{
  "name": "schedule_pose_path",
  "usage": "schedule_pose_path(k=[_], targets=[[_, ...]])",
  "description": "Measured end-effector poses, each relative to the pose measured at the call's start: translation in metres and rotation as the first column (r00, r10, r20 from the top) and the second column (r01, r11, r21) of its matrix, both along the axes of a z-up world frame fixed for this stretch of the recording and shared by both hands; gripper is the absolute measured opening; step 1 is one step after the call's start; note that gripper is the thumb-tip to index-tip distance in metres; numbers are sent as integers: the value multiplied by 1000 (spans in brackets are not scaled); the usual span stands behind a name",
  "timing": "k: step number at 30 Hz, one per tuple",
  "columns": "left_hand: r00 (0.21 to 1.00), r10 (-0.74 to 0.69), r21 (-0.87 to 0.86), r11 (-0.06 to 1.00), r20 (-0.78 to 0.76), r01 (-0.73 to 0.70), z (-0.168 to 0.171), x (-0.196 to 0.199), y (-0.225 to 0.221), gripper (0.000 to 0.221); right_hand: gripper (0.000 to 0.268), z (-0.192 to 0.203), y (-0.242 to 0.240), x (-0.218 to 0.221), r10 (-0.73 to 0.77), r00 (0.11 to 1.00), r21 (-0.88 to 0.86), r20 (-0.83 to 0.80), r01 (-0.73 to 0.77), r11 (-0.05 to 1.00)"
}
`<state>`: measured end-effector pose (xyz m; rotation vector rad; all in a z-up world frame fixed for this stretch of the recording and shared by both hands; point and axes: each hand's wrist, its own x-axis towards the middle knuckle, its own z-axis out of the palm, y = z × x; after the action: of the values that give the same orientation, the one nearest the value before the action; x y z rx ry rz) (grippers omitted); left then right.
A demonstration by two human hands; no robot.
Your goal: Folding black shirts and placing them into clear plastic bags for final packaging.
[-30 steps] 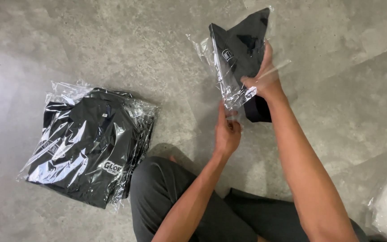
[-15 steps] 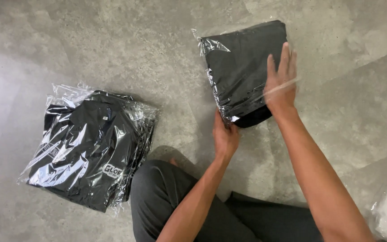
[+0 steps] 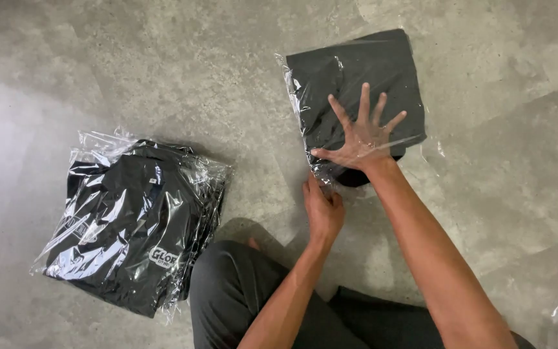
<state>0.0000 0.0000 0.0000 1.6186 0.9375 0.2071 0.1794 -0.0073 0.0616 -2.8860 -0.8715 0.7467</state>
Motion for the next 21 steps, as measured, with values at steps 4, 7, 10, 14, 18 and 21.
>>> schedule_pose_path(k=[4,7,10,14,18,21], targets=[[1000,15,-21,1000,-17,-15,15,3,4,78,126,-24,12,17,49,995,30,83,-52,998],[1000,25,6,1000,13,-25,17,7,4,54,125,-28,14,27,62,994,47,95,-66,997],[996,66,-2,998,56,-66,-2,6,-1,78,123,-38,2,36,100,989,98,110,-111,989],[991,62,30,997,116,-66,-12,2,1,81,91,-47,-25,43,161,979,235,122,-186,954],[980,86,9,996,178,-89,-28,-5,-1,70,58,-53,-77,19,122,951,469,285,-249,847],[906,374,-386,880,200,-278,32,-1,-2,62,39,-14,-115,-33,-111,901,772,419,-290,565]])
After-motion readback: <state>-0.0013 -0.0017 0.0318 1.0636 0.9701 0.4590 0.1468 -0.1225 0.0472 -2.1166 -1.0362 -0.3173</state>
